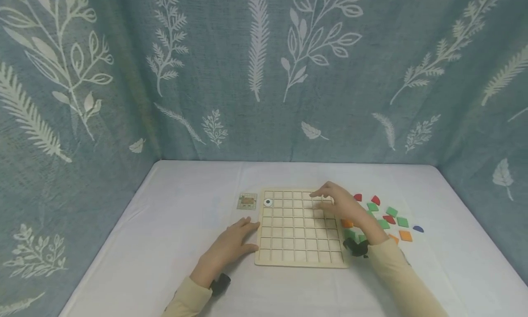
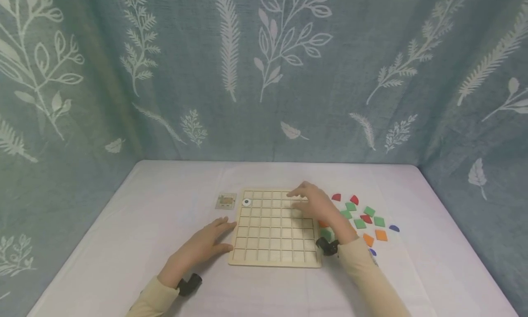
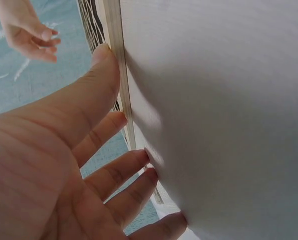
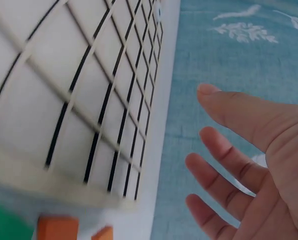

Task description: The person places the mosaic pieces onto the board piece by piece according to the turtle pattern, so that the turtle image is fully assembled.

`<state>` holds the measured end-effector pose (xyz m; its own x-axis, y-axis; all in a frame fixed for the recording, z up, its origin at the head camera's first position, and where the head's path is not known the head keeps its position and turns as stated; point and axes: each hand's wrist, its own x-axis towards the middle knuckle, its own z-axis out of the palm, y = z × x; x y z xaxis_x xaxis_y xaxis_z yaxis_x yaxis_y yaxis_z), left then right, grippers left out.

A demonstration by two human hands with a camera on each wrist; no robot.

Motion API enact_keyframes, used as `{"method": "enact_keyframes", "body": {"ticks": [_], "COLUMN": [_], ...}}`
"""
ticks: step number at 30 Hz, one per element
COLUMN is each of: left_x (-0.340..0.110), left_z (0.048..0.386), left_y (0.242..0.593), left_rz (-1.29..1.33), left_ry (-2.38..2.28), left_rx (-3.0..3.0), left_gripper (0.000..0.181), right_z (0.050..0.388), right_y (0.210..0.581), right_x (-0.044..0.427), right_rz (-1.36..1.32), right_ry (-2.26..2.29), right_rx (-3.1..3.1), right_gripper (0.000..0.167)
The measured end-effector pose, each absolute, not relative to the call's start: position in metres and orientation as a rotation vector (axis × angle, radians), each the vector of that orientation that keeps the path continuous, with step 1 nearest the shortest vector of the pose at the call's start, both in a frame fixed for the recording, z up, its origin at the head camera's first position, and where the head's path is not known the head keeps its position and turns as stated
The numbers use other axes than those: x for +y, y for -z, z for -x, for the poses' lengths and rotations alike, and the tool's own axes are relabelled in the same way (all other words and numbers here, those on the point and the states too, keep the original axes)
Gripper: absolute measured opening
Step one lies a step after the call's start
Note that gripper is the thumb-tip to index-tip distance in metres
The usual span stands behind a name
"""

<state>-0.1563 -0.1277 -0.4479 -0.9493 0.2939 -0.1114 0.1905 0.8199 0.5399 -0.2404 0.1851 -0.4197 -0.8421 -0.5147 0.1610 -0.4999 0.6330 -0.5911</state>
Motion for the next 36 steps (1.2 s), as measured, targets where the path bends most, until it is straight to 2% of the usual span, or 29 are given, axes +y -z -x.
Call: {"method": "enact_keyframes", "body": {"ticks": [17,23,36], "left_x": [-0.128,-0.127,-0.127], "left_z": [0.155,0.156,0.157], "left_y": [0.449,0.451,0.449], "left_rz": [-0.384,-0.370,-0.382], "left_ry": [-0.798,-0.788,-0.794], "left_rx": [2.839,2.842,2.824], "left_gripper": [0.061,0.061,0.062], "right_z": [0.212,0.204,0.188], "right_y": [0.424,0.432,0.448], "right_x": [0.230,0.244,0.267], "right_rz": [0.699,0.641,0.544], "right_ry": [0.939,0.856,0.776], "right_rx": [2.936,2.972,3.021], "right_gripper": [0.021,0.017,0.017]}}
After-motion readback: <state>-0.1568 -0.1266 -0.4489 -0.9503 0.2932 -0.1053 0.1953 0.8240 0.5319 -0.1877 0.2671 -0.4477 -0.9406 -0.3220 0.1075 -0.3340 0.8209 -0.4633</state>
